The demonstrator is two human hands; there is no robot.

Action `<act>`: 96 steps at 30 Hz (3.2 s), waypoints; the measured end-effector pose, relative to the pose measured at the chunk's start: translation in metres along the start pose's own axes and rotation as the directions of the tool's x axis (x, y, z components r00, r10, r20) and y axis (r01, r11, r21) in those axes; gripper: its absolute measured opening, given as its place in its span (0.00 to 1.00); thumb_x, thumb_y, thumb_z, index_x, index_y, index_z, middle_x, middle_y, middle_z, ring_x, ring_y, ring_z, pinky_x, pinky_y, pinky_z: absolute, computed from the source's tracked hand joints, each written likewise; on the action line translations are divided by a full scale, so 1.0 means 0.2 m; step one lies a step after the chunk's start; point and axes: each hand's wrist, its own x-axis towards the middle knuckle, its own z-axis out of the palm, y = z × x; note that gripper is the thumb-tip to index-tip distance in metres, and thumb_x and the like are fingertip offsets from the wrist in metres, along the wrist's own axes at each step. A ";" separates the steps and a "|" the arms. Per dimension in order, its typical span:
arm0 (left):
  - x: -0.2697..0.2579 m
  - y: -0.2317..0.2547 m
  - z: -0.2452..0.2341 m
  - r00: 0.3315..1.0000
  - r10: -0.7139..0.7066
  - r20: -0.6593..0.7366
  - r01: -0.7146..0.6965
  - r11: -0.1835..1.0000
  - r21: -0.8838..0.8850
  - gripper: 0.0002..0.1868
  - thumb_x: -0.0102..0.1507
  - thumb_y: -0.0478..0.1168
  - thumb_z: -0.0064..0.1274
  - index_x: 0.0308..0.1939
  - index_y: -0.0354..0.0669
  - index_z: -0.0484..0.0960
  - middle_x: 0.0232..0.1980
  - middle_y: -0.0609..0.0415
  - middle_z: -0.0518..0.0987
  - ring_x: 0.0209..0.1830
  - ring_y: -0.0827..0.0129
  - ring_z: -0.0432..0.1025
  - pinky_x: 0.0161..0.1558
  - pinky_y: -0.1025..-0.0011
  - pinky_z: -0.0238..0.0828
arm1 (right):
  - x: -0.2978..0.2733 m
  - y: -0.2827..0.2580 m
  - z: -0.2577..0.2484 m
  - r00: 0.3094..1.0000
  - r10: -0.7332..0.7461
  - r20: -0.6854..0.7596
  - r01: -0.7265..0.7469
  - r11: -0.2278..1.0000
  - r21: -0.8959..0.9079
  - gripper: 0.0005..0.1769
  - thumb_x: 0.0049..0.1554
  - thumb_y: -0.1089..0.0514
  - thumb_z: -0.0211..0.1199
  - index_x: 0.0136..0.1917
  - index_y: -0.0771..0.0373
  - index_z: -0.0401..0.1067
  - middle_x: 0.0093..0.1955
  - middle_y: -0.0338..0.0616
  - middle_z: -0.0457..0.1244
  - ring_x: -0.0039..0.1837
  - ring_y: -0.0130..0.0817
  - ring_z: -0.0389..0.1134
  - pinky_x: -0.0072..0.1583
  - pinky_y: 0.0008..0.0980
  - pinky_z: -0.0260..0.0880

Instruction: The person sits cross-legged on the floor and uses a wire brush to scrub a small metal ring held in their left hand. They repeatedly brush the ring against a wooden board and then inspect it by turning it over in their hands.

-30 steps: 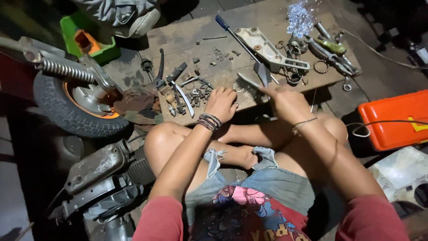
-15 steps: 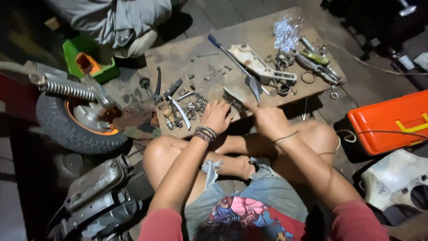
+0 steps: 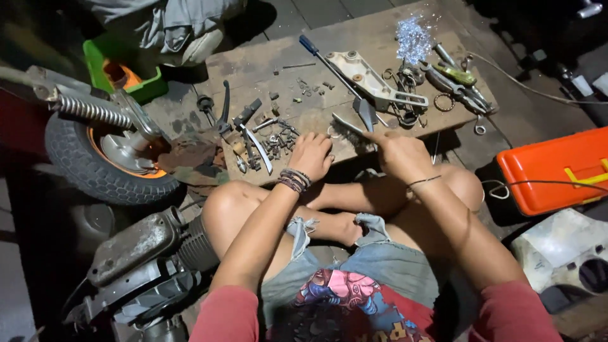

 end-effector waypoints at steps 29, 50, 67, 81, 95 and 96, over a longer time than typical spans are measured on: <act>0.03 -0.02 -0.01 0.997 0.040 -0.071 -0.042 0.999 -0.027 0.15 0.62 0.51 0.58 0.44 0.48 0.76 0.47 0.53 0.76 0.55 0.57 0.68 0.63 0.54 0.58 | 0.12 0.21 0.12 0.998 0.041 -0.052 -0.040 0.999 0.011 0.26 0.60 0.54 0.56 0.71 0.39 0.70 0.50 0.53 0.70 0.54 0.59 0.73 0.53 0.58 0.74; 0.03 -0.07 -0.02 0.984 0.011 -0.176 -0.041 0.985 -0.170 0.09 0.64 0.45 0.56 0.43 0.49 0.75 0.43 0.55 0.74 0.51 0.58 0.69 0.61 0.56 0.59 | 0.04 0.27 0.27 0.966 0.164 -0.199 -0.007 0.786 0.618 0.28 0.61 0.61 0.61 0.74 0.46 0.69 0.53 0.53 0.69 0.56 0.55 0.70 0.57 0.53 0.70; 0.29 -0.12 0.07 0.947 -0.311 -0.083 0.307 0.950 -0.054 0.18 0.59 0.50 0.63 0.49 0.51 0.78 0.47 0.53 0.72 0.53 0.54 0.68 0.56 0.54 0.65 | 0.03 0.13 0.63 0.757 0.285 -0.589 0.461 0.406 0.789 0.29 0.64 0.71 0.54 0.78 0.65 0.61 0.74 0.58 0.59 0.58 0.36 0.68 0.60 0.41 0.70; 0.49 -0.11 0.14 0.902 -0.389 0.189 0.376 0.921 0.099 0.24 0.58 0.50 0.62 0.54 0.44 0.80 0.56 0.46 0.73 0.61 0.56 0.65 0.58 0.57 0.62 | 0.02 0.13 0.70 0.774 0.354 -0.526 0.465 0.247 0.850 0.30 0.63 0.70 0.56 0.77 0.63 0.61 0.69 0.52 0.61 0.53 0.35 0.70 0.59 0.37 0.71; 0.10 -0.28 0.03 0.798 -0.586 0.140 0.401 0.344 -0.849 0.19 0.60 0.40 0.64 0.52 0.46 0.75 0.44 0.50 0.81 0.45 0.62 0.79 0.50 0.62 0.80 | 0.00 -0.06 0.42 0.856 0.090 -0.509 0.247 0.794 0.556 0.34 0.58 0.66 0.57 0.77 0.55 0.65 0.58 0.56 0.67 0.57 0.58 0.70 0.57 0.54 0.71; 0.05 -0.27 -0.02 0.795 -0.581 0.177 0.328 0.166 -0.930 0.23 0.63 0.37 0.62 0.60 0.42 0.72 0.49 0.49 0.81 0.47 0.67 0.78 0.52 0.66 0.81 | 0.02 -0.08 0.40 0.878 0.071 -0.473 0.184 0.862 0.472 0.36 0.58 0.65 0.56 0.78 0.51 0.62 0.60 0.55 0.67 0.58 0.58 0.70 0.58 0.55 0.70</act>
